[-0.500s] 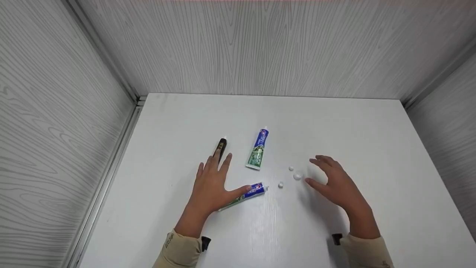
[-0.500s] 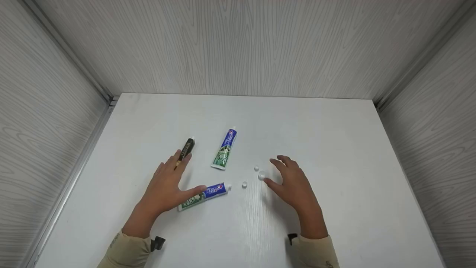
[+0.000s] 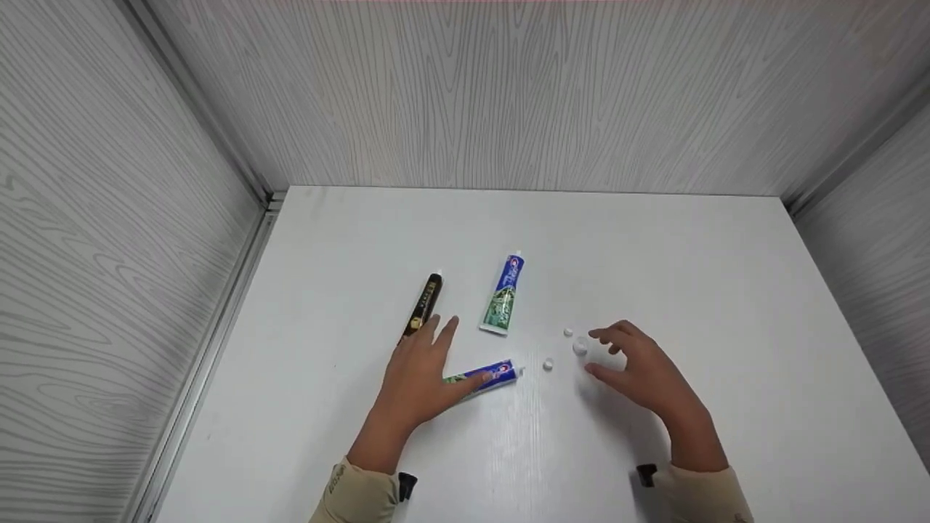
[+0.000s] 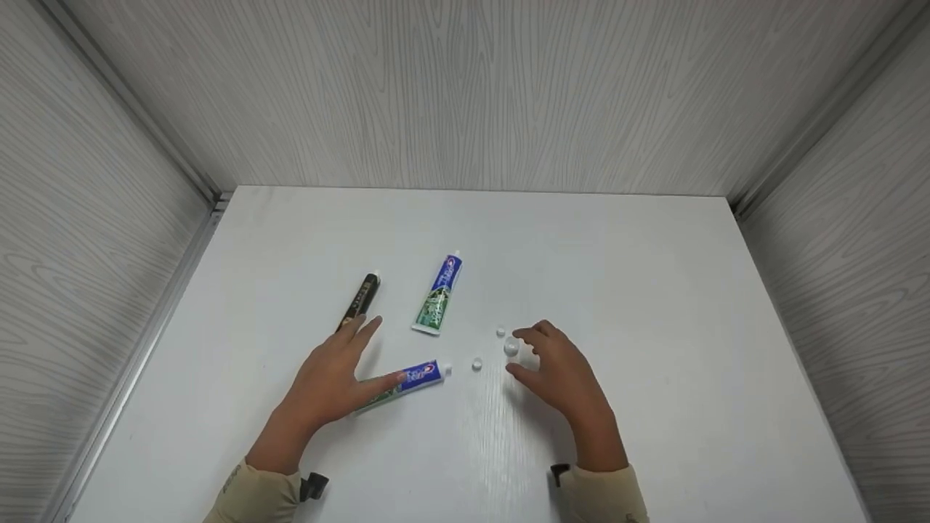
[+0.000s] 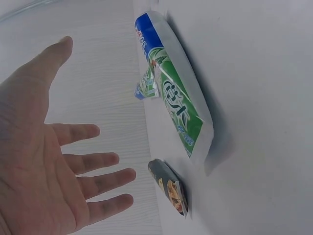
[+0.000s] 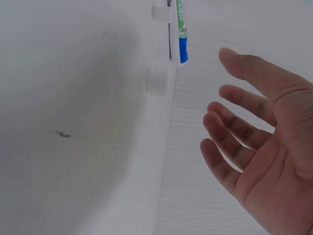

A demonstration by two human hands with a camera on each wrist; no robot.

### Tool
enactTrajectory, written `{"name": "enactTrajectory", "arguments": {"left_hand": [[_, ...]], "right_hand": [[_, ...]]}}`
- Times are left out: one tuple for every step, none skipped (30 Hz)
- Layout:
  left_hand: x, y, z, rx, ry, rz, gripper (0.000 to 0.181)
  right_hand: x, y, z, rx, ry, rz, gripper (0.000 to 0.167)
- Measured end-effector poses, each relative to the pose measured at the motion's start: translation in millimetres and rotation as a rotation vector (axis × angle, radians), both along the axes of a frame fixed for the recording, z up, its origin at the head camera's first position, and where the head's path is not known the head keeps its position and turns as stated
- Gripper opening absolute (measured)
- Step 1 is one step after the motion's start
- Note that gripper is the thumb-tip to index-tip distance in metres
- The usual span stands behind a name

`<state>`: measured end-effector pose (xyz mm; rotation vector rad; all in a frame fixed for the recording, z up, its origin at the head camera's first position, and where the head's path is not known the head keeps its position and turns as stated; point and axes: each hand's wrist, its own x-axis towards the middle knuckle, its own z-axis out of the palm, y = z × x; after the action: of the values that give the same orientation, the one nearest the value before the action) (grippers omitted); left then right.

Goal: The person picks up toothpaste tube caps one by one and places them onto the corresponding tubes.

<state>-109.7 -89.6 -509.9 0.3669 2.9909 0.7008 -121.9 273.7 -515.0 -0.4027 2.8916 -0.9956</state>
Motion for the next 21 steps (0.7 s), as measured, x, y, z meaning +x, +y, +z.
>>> {"name": "enactTrajectory", "arguments": {"left_hand": [[0.0, 0.0, -0.7, 0.003, -0.001, 0.001, 0.106], [0.0, 0.1, -1.4, 0.003, -0.001, 0.002, 0.105], [0.0, 0.1, -2.3, 0.004, -0.001, 0.004, 0.105], [0.1, 0.1, -3.1, 0.002, -0.001, 0.007, 0.105], [0.1, 0.1, -3.8, 0.001, 0.0, 0.009, 0.105], [0.3, 0.1, -4.6, 0.001, 0.0, 0.011, 0.104], [0.6, 0.2, -5.4, 0.003, -0.002, 0.011, 0.104], [0.8, 0.4, -6.1, 0.008, -0.005, 0.01, 0.103], [1.1, 0.6, -6.7, 0.017, -0.01, 0.009, 0.103], [1.5, 1.0, -7.1, 0.027, -0.016, 0.007, 0.102], [1.9, 1.4, -7.4, 0.037, -0.022, 0.005, 0.102], [2.4, 1.9, -7.7, 0.047, -0.029, 0.004, 0.101], [2.9, 2.5, -8.0, 0.055, -0.034, 0.002, 0.101], [3.3, 3.1, -8.6, 0.06, -0.038, 0.0, 0.101], [3.7, 3.8, -9.4, 0.066, -0.04, -0.002, 0.101], [4.0, 4.4, -10.4, 0.07, -0.042, -0.003, 0.1], [4.2, 5.1, -11.5, 0.073, -0.041, -0.005, 0.1], [4.2, 5.9, -12.7, 0.076, -0.041, -0.008, 0.099], [4.1, 6.4, -14.2, 0.08, -0.04, -0.012, 0.098], [3.9, 7.1, -15.4, 0.087, -0.043, -0.013, 0.098], [3.8, 7.7, -16.7, 0.091, -0.046, -0.013, 0.097]], "right_hand": [[0.0, -0.4, -0.7, -0.001, -0.007, -0.003, 0.048], [0.1, -0.8, -1.2, -0.003, -0.016, -0.007, 0.047], [0.1, -1.2, -1.8, -0.005, -0.026, -0.011, 0.046], [0.1, -1.3, -2.5, -0.009, -0.035, -0.012, 0.046], [0.1, -1.7, -3.3, -0.014, -0.046, -0.014, 0.045], [-0.1, -1.9, -4.2, -0.015, -0.054, -0.014, 0.045], [-0.1, -2.3, -5.2, -0.016, -0.062, -0.016, 0.045], [0.0, -2.9, -6.1, -0.015, -0.066, -0.015, 0.045], [-0.1, -3.3, -7.2, -0.018, -0.069, -0.011, 0.044], [0.0, -3.7, -8.3, -0.022, -0.07, -0.005, 0.044], [0.0, -4.5, -9.1, -0.026, -0.071, -0.001, 0.044], [0.0, -5.1, -9.9, -0.029, -0.07, 0.007, 0.044], [-0.1, -6.1, -10.6, -0.037, -0.072, 0.012, 0.044], [-0.3, -7.1, -11.4, -0.041, -0.072, 0.018, 0.043], [-0.7, -8.1, -11.8, -0.052, -0.077, 0.022, 0.043], [-1.1, -9.2, -12.1, -0.058, -0.081, 0.026, 0.043], [-1.7, -10.5, -12.4, -0.065, -0.089, 0.028, 0.043], [-2.3, -11.7, -12.7, -0.069, -0.094, 0.03, 0.043], [-3.0, -13.0, -13.0, -0.075, -0.1, 0.031, 0.043], [-3.6, -14.4, -13.3, -0.077, -0.106, 0.032, 0.043], [-4.2, -15.8, -13.4, -0.083, -0.112, 0.035, 0.043]]}}
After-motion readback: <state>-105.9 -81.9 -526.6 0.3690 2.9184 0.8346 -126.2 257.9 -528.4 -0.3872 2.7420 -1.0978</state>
